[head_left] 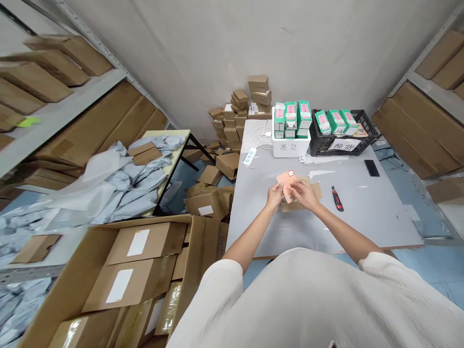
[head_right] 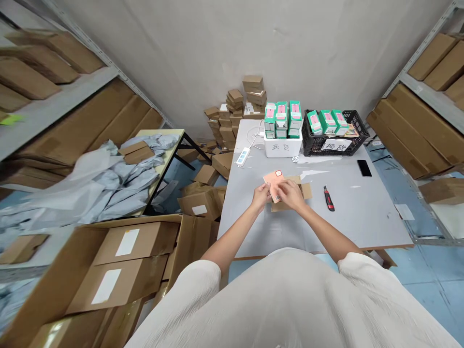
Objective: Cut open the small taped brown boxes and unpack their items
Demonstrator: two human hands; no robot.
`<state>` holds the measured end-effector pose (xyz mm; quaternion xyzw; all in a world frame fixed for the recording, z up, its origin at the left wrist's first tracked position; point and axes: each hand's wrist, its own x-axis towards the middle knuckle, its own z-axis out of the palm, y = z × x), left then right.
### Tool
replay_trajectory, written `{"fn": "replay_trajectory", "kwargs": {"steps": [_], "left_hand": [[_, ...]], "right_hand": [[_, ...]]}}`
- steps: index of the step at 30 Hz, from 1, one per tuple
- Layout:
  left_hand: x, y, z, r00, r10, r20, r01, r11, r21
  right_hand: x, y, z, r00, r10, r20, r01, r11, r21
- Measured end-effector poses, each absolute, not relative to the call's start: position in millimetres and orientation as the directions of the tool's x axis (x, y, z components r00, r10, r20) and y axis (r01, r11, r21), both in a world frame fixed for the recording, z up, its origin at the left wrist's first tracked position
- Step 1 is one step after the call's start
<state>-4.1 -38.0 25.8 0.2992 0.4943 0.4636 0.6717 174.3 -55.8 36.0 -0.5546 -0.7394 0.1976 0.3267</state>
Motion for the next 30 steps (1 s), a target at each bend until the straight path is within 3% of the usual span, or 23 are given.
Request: {"fn": "replay_trajectory", "kwargs": {"steps": [4, 6, 8, 11, 14, 18, 23, 26, 30], "left_hand": [[-20.7, -33.3, 21.5, 0.073, 0.921, -0.383, -0.310, 0.386, 0.869], [-27.6, -31.5, 18.6, 0.086, 0.924, -0.373, -0.292, 0.381, 0.877], [-33.5, -30.2, 16.1, 0.072, 0.930, -0.361, -0.275, 0.367, 0.889], [-37.4, -30.3, 15.0, -0.052, 0.929, -0.367, -0.235, 0.346, 0.909], [-31.3, -34.3, 18.0, -0.020, 0.921, -0.388, -0.238, 0.373, 0.897], [-14.3, -41.0, 24.6, 0.197, 0.916, -0.350, -0.326, 0.398, 0.858], [-3.5, -41.7, 25.9, 0.163, 0.926, -0.342, -0.379, 0.379, 0.844], [-1.9, -39.5, 23.7, 0.131, 0.923, -0.361, -0.397, 0.383, 0.834], [2.9, -35.9, 21.1, 0.117, 0.927, -0.356, -0.385, 0.373, 0.844]], "right_hand": [[179.0, -45.1, 28.5, 0.067, 0.998, -0.012, 0.495, -0.044, -0.868], [178.5, -42.2, 25.2, 0.047, 0.981, -0.188, 0.329, -0.192, -0.924], [175.6, -42.1, 24.8, 0.022, 0.966, -0.257, 0.208, -0.256, -0.944], [168.6, -45.6, 30.7, 0.124, 0.976, -0.178, 0.194, -0.200, -0.961], [161.0, -52.1, 39.7, 0.160, 0.987, 0.022, 0.391, -0.043, -0.919], [151.7, -64.0, 44.7, -0.041, 0.964, 0.261, 0.660, 0.222, -0.717], [148.5, -76.0, 41.6, -0.204, 0.935, 0.290, 0.801, 0.330, -0.499], [158.0, -78.0, 41.7, -0.192, 0.933, 0.304, 0.793, 0.330, -0.513], [184.6, -76.9, 41.1, 0.009, 0.941, 0.338, 0.747, 0.219, -0.628]]}}
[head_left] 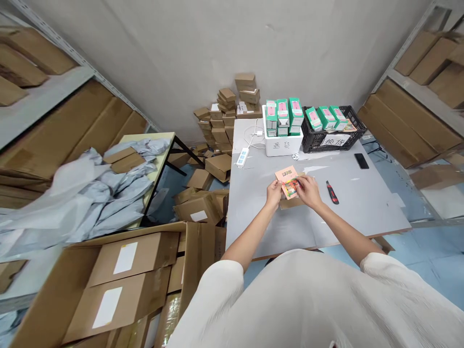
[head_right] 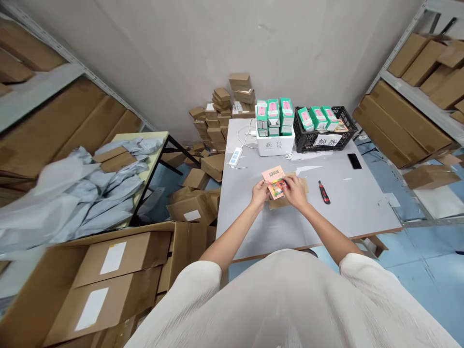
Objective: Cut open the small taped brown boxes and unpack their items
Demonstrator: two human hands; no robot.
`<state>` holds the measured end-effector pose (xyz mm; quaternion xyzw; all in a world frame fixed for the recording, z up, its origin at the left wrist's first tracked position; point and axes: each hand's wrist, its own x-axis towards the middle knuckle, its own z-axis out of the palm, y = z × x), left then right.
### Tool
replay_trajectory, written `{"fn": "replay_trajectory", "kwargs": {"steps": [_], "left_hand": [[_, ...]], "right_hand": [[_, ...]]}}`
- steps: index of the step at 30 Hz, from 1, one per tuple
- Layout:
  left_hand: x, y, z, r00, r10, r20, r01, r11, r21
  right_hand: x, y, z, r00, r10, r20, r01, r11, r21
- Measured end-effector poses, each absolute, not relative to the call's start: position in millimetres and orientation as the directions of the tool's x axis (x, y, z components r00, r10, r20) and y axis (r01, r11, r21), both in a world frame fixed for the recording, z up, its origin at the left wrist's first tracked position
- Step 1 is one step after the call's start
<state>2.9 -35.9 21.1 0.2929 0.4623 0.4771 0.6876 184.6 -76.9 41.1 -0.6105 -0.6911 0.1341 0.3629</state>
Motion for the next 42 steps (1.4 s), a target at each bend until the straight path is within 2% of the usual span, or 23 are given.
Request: {"fn": "replay_trajectory", "kwargs": {"steps": [2, 5, 7, 9, 14, 19, 29, 37, 42], "left_hand": [[8.5, -33.9, 19.6, 0.109, 0.934, -0.341, -0.362, 0.357, 0.861], [22.1, -30.3, 16.8, 0.103, 0.940, -0.326, -0.324, 0.341, 0.882], [34.7, -27.9, 15.1, 0.102, 0.939, -0.329, -0.302, 0.345, 0.889], [50.3, -26.1, 14.0, 0.101, 0.937, -0.334, -0.286, 0.349, 0.892], [104.5, -26.6, 12.9, 0.143, 0.945, -0.293, -0.296, 0.323, 0.899], [174.2, -26.1, 5.4, 0.234, 0.913, -0.335, -0.139, 0.372, 0.918], [294.1, -4.6, -2.7, 0.218, 0.938, -0.271, 0.017, 0.274, 0.962], [376.7, 45.2, 15.3, 0.169, 0.952, -0.255, 0.016, 0.256, 0.967], [409.5, 81.9, 30.1, 0.196, 0.927, -0.320, -0.100, 0.344, 0.934]], "right_hand": [[201.2, -76.7, 39.6, 0.118, 0.958, 0.262, 0.672, 0.117, -0.731], [226.4, -78.5, 36.9, 0.145, 0.989, 0.010, 0.446, -0.057, -0.893], [242.9, -80.4, 35.2, 0.097, 0.985, -0.140, 0.307, -0.163, -0.938], [259.8, -81.6, 33.2, 0.074, 0.976, -0.207, 0.231, -0.218, -0.948], [310.7, -75.1, 26.4, 0.157, 0.968, -0.196, 0.163, -0.221, -0.962], [380.3, -58.6, 22.1, 0.238, 0.952, -0.193, 0.082, -0.218, -0.973], [505.8, -32.7, 6.5, 0.179, 0.971, -0.161, 0.185, -0.194, -0.963], [572.0, 21.0, 14.7, 0.311, 0.946, -0.091, 0.136, -0.139, -0.981], [597.9, 70.3, 15.9, 0.388, 0.919, -0.074, 0.088, -0.117, -0.989]]}}
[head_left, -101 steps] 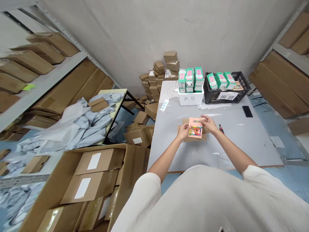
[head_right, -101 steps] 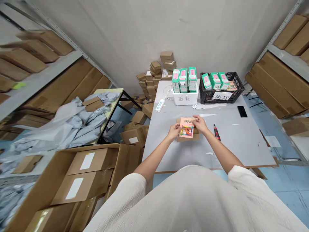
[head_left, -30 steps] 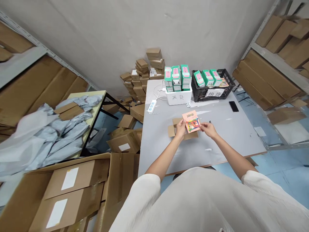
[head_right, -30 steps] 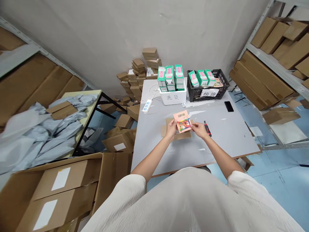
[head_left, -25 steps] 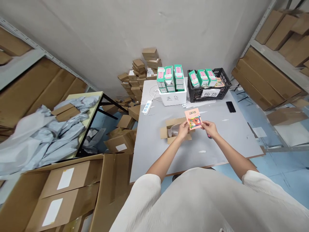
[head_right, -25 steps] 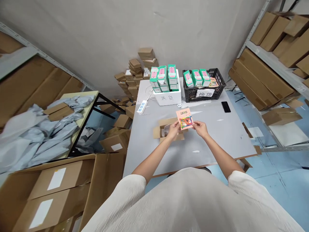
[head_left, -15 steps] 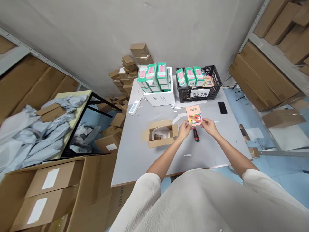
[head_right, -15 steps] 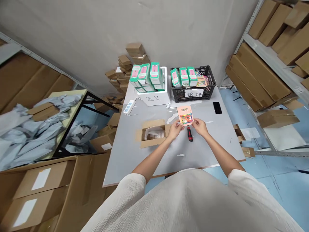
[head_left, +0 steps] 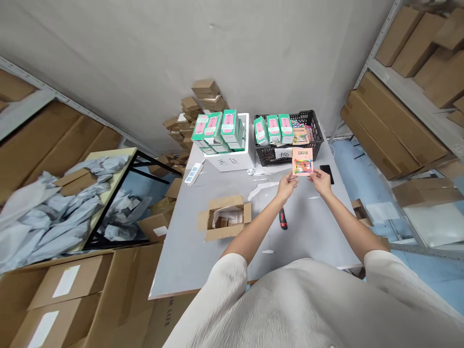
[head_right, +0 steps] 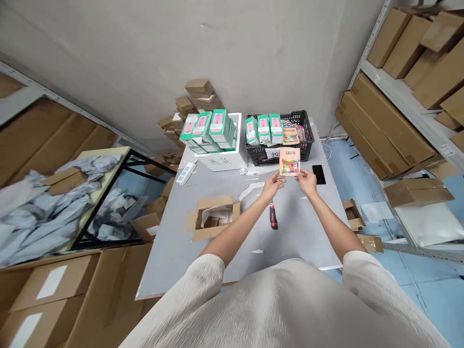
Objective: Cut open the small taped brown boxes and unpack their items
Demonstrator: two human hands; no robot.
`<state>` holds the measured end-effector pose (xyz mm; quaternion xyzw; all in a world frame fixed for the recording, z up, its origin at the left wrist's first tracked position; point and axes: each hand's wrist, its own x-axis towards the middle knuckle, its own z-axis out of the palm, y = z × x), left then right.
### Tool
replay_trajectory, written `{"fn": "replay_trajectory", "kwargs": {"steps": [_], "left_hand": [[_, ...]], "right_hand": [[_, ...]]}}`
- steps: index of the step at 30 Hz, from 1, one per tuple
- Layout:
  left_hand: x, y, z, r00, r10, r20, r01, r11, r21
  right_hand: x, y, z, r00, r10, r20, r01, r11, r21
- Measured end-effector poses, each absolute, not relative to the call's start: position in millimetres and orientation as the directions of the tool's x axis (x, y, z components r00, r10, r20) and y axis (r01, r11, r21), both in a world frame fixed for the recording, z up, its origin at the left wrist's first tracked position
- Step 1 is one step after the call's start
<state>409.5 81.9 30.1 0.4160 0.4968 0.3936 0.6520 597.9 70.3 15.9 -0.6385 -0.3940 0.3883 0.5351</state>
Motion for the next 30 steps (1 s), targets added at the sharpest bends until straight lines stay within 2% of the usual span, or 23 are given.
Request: {"fn": "replay_trajectory", "kwargs": {"steps": [5, 16, 23, 27, 30], "left_hand": [[427.9, 128.6, 41.9, 0.244, 0.879, -0.410, -0.172, 0.455, 0.874], [452.1, 207.2, 30.6, 0.235, 0.836, -0.495, -0.217, 0.542, 0.812], [456.2, 236.2, 28.4, 0.173, 0.833, -0.526, -0.317, 0.552, 0.771], [460.2, 243.5, 28.1, 0.120, 0.827, -0.549, -0.408, 0.546, 0.732], [458.8, 241.2, 25.1, 0.132, 0.827, -0.546, -0.404, 0.548, 0.732]], "right_hand": [[615.9, 121.2, 15.4, 0.401, 0.910, -0.103, 0.077, -0.146, -0.986], [634.4, 209.9, -4.1, 0.401, 0.902, -0.161, 0.148, -0.237, -0.960], [631.8, 246.6, -10.1, 0.393, 0.896, -0.206, 0.057, -0.248, -0.967], [629.7, 250.4, -22.2, 0.340, 0.931, -0.134, 0.023, -0.151, -0.988], [631.1, 242.9, -31.7, 0.328, 0.944, -0.029, 0.123, -0.073, -0.990]]}}
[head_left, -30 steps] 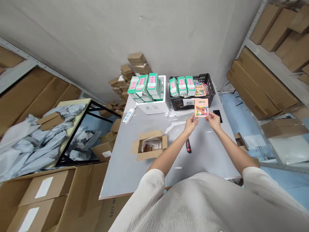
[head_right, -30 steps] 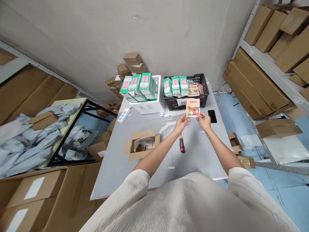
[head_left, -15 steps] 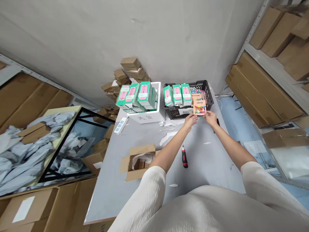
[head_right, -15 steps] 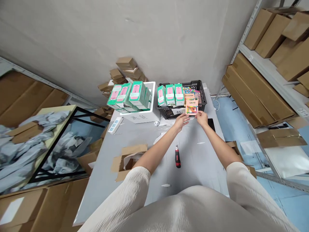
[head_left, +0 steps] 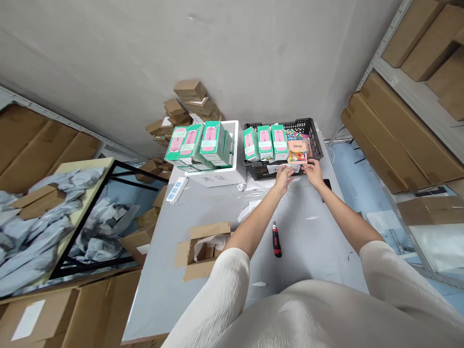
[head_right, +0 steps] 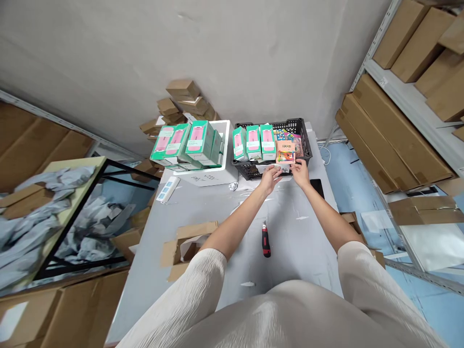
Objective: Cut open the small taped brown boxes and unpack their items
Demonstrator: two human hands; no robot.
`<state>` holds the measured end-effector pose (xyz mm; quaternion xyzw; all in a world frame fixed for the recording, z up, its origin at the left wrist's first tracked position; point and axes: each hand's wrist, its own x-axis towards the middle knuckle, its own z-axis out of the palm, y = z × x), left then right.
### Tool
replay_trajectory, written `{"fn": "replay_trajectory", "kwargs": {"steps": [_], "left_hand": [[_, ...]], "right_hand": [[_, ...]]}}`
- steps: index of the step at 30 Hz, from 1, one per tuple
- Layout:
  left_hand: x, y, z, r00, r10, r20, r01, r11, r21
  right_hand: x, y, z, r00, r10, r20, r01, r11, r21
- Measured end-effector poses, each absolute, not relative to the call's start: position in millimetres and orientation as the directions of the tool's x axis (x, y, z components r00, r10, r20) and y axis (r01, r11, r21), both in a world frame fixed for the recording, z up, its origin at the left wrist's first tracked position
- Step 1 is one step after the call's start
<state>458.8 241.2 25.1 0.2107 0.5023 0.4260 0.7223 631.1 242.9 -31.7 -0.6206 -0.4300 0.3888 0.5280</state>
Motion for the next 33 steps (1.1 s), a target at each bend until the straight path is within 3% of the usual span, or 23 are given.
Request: {"fn": "replay_trajectory", "kwargs": {"steps": [5, 9, 23, 33], "left_hand": [[449.8, 232.1, 17.6, 0.172, 0.831, -0.529, -0.281, 0.556, 0.783], [443.7, 227.4, 14.9, 0.190, 0.836, -0.515, -0.225, 0.548, 0.806], [411.8, 192.0, 29.5, 0.167, 0.839, -0.517, -0.205, 0.543, 0.815], [330.5, 114.3, 30.4, 0.060, 0.871, -0.487, -0.156, 0.490, 0.858]], "right_hand": [[634.0, 229.7, -35.8, 0.301, 0.940, 0.158, 0.445, 0.008, -0.896], [634.7, 235.2, -32.8, 0.223, 0.959, 0.174, 0.524, 0.032, -0.851], [627.2, 196.1, -29.4, 0.137, 0.986, 0.091, 0.537, 0.003, -0.843], [545.8, 129.2, -30.3, 0.004, 0.998, 0.061, 0.493, 0.052, -0.869]]}}
